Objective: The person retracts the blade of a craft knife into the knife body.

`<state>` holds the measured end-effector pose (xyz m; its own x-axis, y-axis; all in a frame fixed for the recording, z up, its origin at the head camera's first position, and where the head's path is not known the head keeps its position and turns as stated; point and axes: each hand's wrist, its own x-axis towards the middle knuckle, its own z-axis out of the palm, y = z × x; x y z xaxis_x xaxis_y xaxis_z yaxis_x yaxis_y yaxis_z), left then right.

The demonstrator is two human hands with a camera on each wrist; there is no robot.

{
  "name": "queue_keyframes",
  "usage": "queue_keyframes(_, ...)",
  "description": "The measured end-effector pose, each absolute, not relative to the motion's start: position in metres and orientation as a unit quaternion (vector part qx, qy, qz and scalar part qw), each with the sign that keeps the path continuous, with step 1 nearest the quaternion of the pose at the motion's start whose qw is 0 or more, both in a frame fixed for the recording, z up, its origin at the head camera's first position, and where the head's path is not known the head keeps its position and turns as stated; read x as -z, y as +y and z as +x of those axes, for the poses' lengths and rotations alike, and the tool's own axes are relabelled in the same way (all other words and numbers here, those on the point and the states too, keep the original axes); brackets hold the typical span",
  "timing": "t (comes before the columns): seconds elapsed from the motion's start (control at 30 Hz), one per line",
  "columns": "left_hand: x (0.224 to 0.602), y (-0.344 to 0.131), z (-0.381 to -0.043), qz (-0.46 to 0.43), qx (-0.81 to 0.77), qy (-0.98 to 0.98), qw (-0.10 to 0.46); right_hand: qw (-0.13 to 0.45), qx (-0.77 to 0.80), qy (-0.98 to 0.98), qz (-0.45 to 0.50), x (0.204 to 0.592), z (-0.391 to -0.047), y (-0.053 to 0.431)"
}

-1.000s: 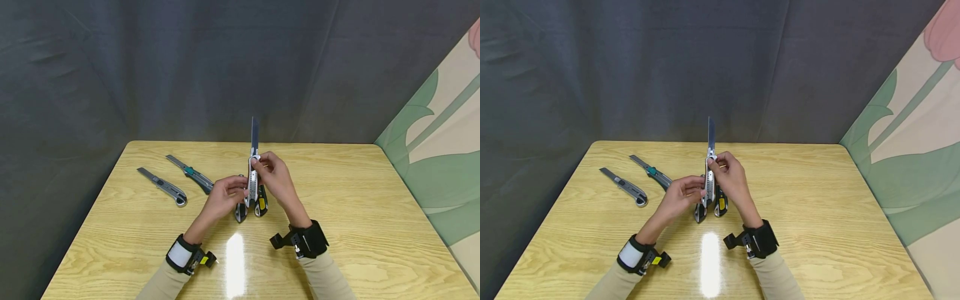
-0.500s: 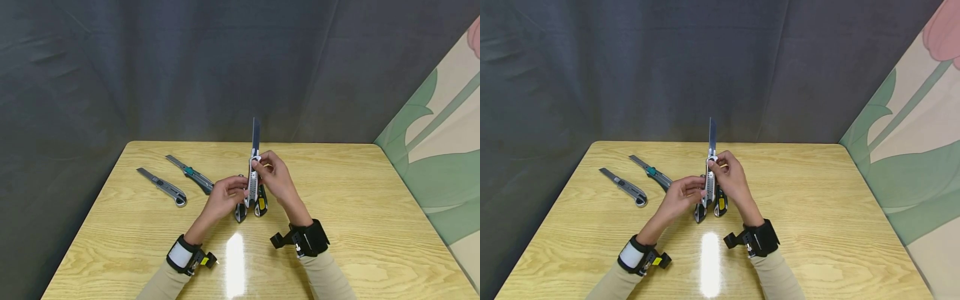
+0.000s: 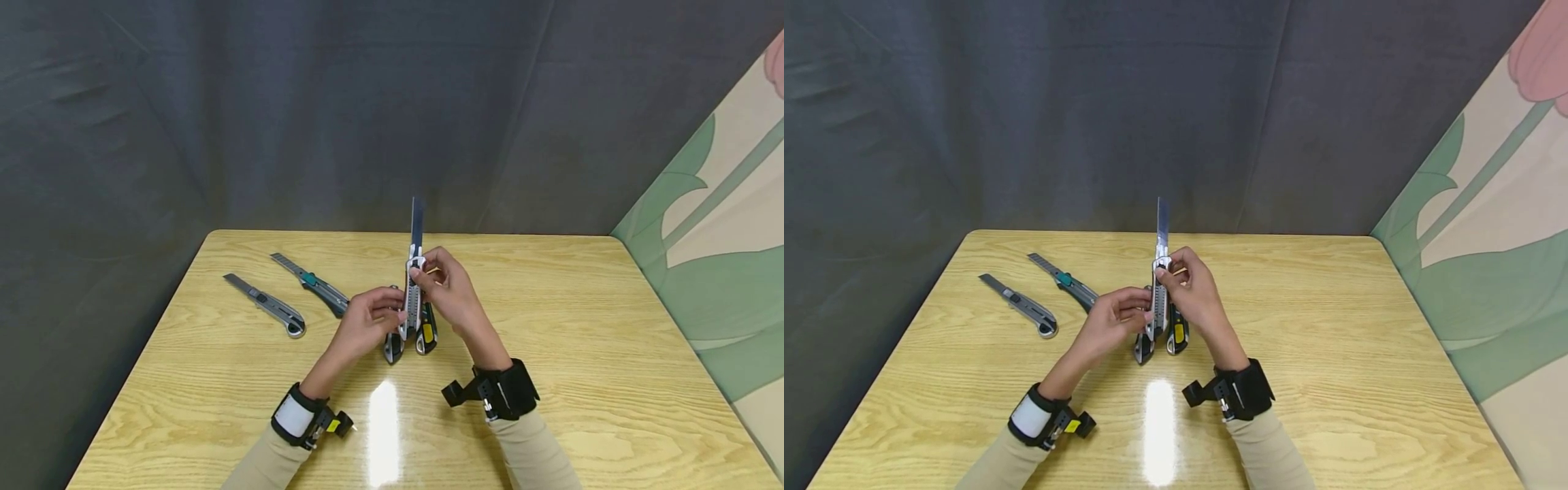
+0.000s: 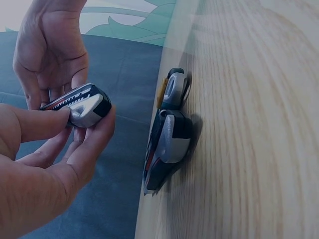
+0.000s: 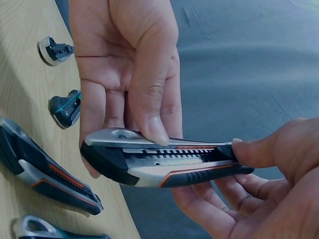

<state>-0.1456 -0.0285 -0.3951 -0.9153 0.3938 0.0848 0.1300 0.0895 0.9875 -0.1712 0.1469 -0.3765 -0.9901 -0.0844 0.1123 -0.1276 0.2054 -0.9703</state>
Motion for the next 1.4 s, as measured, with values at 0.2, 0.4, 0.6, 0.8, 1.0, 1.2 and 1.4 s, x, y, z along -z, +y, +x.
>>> queue_keyframes(0.2,0.394,-0.0284,-0.1451,0.179,-0.644,0.737,0.104,0.007,-0.629,-0.775,0.064,0.3775,-0.1713,0.148)
queue_keyframes(0.4,0.3928,-0.0293,-0.1452,0.175,-0.648,0.735,0.098,0.002,-0.623,-0.78,0.058,0.379,-0.1725,0.148)
queue_keyframes(0.6,0.3943,-0.0308,-0.1462,0.176,-0.654,0.731,0.086,-0.007,-0.619,-0.784,0.048,0.3791,-0.1729,0.1485)
queue_keyframes(0.8,0.3961,-0.0323,-0.1472,0.177,-0.649,0.736,0.077,-0.01,-0.636,-0.77,0.047,0.3786,-0.1726,0.1478)
queue_keyframes(1.0,0.3956,-0.0309,-0.1464,0.173,-0.653,0.733,0.078,-0.005,-0.635,-0.771,0.052,0.379,-0.1729,0.1478)
queue_keyframes(1.2,0.3921,-0.0309,-0.1454,0.172,-0.647,0.738,0.083,-0.011,-0.635,-0.771,0.051,0.3786,-0.172,0.148)
queue_keyframes(1.4,0.3991,-0.0309,-0.1481,0.167,-0.661,0.727,0.087,-0.02,-0.638,-0.768,0.059,0.3781,-0.172,0.1481)
